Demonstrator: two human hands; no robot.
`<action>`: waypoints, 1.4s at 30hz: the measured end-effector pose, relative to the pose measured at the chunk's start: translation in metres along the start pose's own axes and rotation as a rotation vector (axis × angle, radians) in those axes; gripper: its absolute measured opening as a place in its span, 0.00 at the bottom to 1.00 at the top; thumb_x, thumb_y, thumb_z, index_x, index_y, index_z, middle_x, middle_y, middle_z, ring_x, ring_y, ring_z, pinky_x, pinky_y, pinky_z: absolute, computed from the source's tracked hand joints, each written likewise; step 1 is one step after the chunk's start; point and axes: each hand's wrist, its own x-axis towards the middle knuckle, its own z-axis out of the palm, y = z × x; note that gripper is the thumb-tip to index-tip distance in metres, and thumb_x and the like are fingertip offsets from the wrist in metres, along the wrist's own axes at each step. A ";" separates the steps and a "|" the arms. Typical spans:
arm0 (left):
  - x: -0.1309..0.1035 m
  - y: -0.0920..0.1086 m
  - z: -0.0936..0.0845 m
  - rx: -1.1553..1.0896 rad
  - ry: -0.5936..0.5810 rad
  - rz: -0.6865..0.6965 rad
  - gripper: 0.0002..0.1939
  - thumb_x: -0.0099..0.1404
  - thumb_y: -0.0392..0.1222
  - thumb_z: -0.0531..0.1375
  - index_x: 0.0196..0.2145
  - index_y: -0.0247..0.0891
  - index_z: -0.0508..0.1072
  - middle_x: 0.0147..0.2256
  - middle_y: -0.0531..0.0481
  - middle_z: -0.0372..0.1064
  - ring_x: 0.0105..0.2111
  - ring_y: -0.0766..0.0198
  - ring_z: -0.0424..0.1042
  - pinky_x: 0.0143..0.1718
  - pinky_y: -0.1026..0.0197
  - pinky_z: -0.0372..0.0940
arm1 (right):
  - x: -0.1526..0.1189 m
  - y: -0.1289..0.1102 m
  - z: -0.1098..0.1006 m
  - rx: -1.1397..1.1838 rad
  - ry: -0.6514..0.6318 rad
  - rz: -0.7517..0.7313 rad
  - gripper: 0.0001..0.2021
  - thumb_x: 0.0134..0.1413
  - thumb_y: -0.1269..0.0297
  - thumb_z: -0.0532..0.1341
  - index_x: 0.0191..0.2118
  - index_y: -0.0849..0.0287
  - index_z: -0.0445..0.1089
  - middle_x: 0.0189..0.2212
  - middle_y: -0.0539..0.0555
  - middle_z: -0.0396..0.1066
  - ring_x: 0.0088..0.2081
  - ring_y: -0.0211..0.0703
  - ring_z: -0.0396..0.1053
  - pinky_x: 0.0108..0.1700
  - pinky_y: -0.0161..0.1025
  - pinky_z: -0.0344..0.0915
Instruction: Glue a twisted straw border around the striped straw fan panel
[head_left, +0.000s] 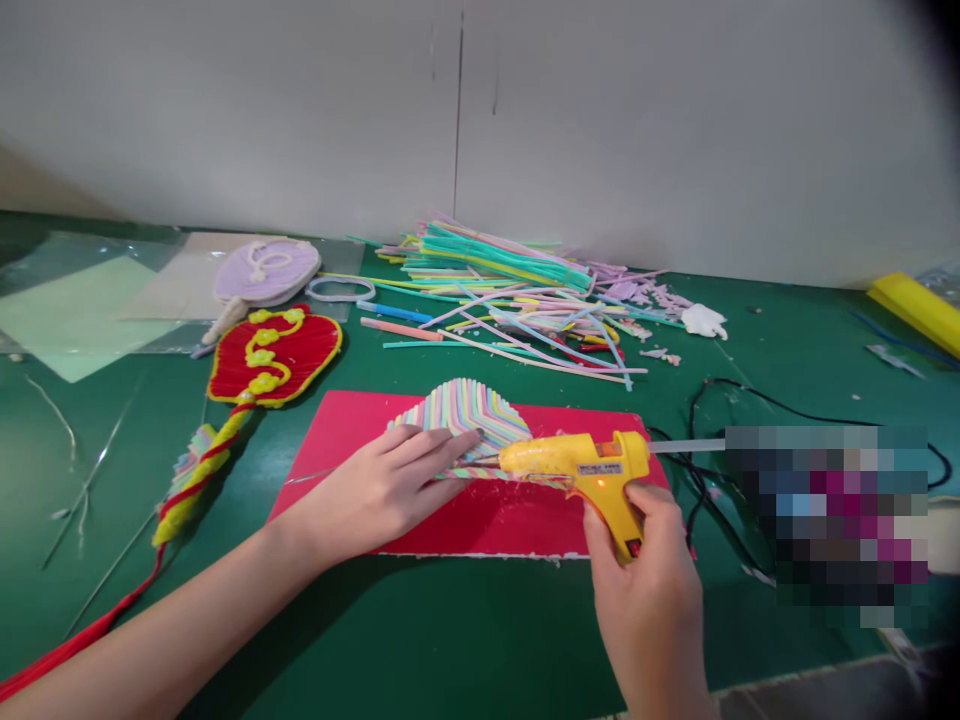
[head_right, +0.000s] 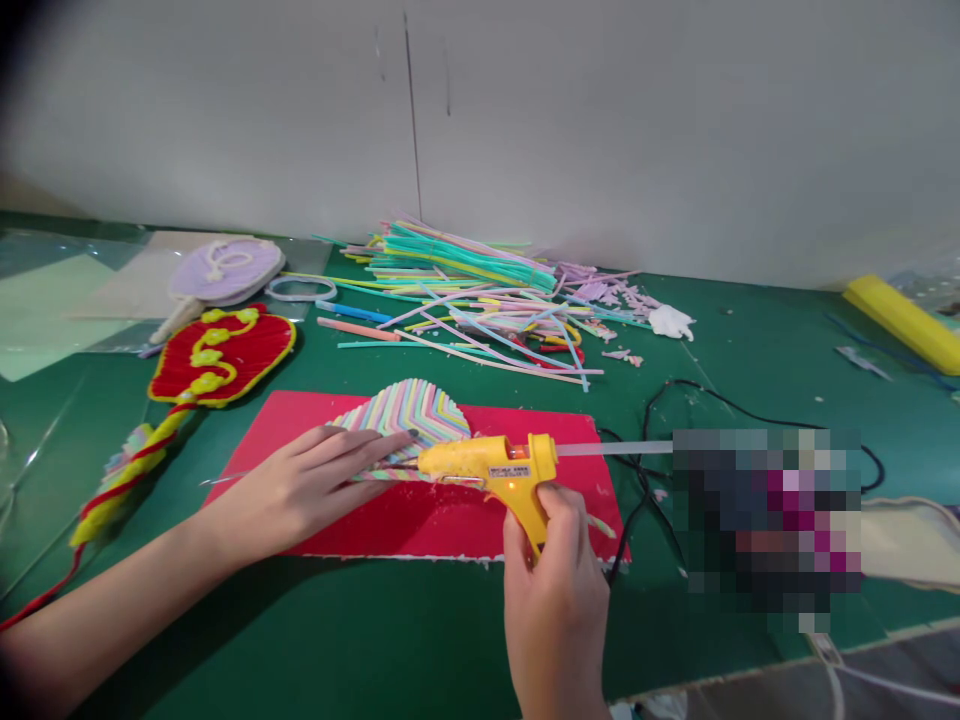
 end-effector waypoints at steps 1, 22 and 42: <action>0.000 0.000 0.000 -0.002 0.000 0.001 0.14 0.70 0.32 0.49 0.33 0.35 0.73 0.53 0.36 0.67 0.47 0.53 0.68 0.41 0.54 0.61 | -0.001 0.000 0.000 -0.002 0.000 0.001 0.10 0.59 0.62 0.55 0.44 0.60 0.62 0.39 0.61 0.70 0.38 0.47 0.72 0.31 0.38 0.69; -0.002 0.002 0.004 0.005 -0.053 0.008 0.12 0.69 0.33 0.51 0.33 0.35 0.74 0.56 0.38 0.64 0.47 0.53 0.67 0.42 0.52 0.60 | 0.001 0.012 -0.001 0.010 0.040 0.150 0.26 0.45 0.45 0.64 0.43 0.61 0.62 0.40 0.65 0.72 0.35 0.55 0.75 0.28 0.42 0.72; 0.000 0.003 0.002 0.005 -0.048 -0.014 0.13 0.69 0.33 0.51 0.32 0.35 0.73 0.56 0.39 0.65 0.46 0.54 0.67 0.42 0.53 0.59 | -0.008 0.012 0.006 0.039 0.054 0.067 0.10 0.56 0.58 0.57 0.40 0.59 0.62 0.35 0.58 0.69 0.37 0.48 0.72 0.32 0.39 0.69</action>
